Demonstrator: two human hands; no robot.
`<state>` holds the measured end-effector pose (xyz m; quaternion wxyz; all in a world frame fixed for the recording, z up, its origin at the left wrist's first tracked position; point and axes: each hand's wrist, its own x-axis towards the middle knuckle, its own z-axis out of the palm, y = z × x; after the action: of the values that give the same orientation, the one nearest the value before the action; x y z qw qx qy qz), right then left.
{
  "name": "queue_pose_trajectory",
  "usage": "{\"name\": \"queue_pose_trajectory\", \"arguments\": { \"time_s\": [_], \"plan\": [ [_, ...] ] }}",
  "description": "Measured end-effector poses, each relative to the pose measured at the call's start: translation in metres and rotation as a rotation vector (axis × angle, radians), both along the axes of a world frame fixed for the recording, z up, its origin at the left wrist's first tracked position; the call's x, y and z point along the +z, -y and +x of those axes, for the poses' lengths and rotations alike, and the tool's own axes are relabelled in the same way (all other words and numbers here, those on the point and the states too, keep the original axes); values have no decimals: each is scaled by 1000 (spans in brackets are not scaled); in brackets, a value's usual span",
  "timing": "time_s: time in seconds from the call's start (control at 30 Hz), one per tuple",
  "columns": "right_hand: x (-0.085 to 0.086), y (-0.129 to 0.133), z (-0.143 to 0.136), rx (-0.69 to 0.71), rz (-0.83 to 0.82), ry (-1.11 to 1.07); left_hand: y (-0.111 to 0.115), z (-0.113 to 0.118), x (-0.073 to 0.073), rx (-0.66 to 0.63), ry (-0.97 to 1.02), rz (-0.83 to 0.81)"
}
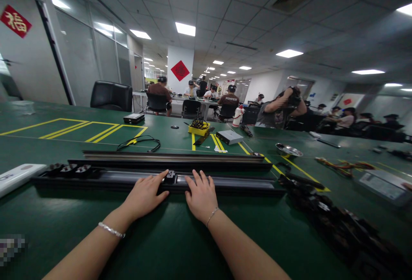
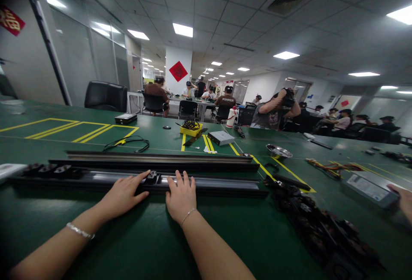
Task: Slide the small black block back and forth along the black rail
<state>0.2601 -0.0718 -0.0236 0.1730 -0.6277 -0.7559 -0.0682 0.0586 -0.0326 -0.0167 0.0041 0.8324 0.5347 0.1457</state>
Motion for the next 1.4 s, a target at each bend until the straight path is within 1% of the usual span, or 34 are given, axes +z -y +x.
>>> {"name": "queue_pose_trajectory", "arguments": {
  "time_s": [0.23, 0.8, 0.97, 1.2, 1.4],
  "plan": [
    [1, 0, 0, -7, -11, 3, 0, 1, 0, 4, -11, 6],
    [-2, 0, 1, 0, 31, 12, 1, 2, 2, 15, -24, -13],
    [-2, -1, 0, -5, 25, 19, 2, 3, 1, 12, -30, 10],
    [1, 0, -1, -12, 7, 33, 3, 4, 0, 6, -31, 31],
    [5, 1, -2, -20, -27, 35, 2, 5, 0, 28, -31, 15]
  ]
}}
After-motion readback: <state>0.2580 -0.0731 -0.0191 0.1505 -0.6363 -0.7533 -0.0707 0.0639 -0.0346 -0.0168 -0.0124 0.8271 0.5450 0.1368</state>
